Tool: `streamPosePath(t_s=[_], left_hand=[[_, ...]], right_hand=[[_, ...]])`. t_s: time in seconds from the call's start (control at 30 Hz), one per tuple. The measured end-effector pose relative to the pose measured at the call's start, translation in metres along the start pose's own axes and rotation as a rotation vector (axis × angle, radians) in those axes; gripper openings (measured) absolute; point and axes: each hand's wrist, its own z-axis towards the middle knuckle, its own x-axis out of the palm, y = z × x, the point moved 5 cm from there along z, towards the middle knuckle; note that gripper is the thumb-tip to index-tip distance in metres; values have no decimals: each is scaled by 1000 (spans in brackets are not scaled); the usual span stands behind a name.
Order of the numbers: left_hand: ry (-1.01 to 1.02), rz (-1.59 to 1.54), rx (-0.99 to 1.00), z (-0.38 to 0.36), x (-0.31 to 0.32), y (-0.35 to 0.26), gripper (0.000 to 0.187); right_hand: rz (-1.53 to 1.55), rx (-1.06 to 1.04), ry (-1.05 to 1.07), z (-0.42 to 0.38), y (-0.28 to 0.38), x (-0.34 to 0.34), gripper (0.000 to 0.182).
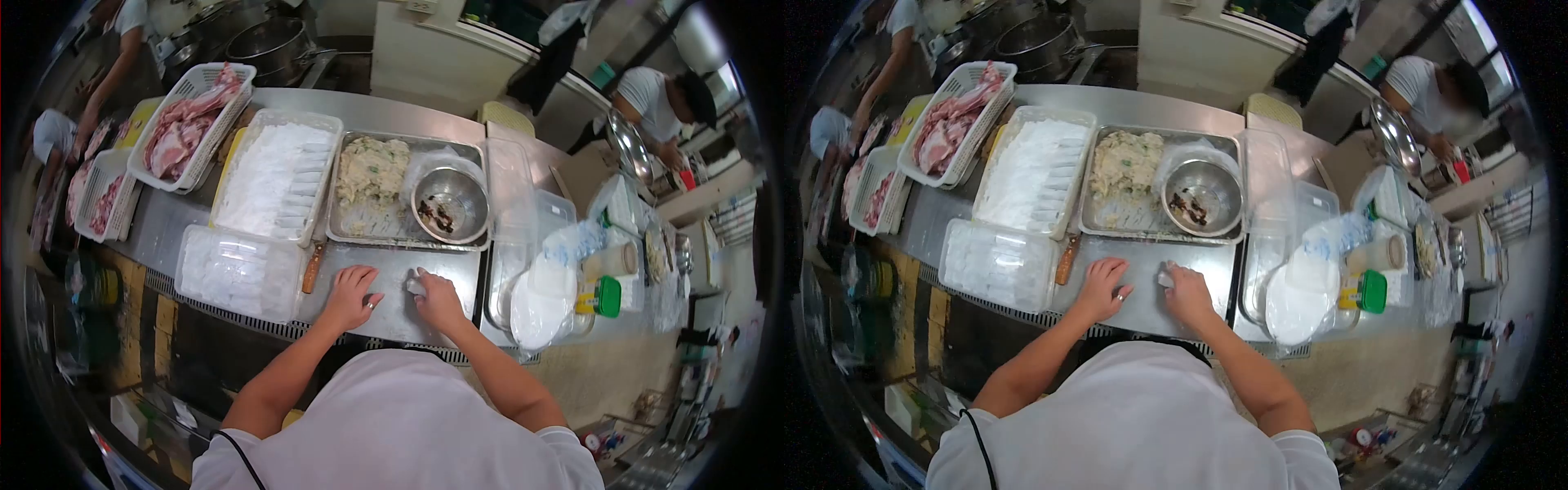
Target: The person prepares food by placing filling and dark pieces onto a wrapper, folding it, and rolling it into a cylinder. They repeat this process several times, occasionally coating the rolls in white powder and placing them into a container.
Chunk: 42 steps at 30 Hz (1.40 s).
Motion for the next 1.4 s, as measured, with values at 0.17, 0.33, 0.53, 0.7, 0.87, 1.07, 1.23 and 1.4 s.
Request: streamPosePath(t_s=[0.17,0.33,0.53,0.7,0.87,1.07,1.23,1.4], left_hand=[[5,77,-78,-12,-4,4,56],[-28,145,-114,-12,3,11,53],[-45,120,-140,-9,-5,10,49],[-46,100,-190,-14,-1,15,51],[-59,88,-180,-13,-2,16,49],[-75,75,-163,-12,-5,13,47],[-63,35,-139,-12,-3,16,46],[-54,48,-135,-15,1,15,42]], right_hand=[[323,33,3,46,42,-21,64],[347,-156,-27,178,112,-54,54],[131,-402,-177,357,194,-69,41],[-137,-470,-47,443,174,-31,35],[-107,-392,-84,440,187,-63,34],[48,-343,-56,385,188,-84,39],[181,-287,-83,284,158,-63,38],[326,-128,35,178,124,-26,35]])
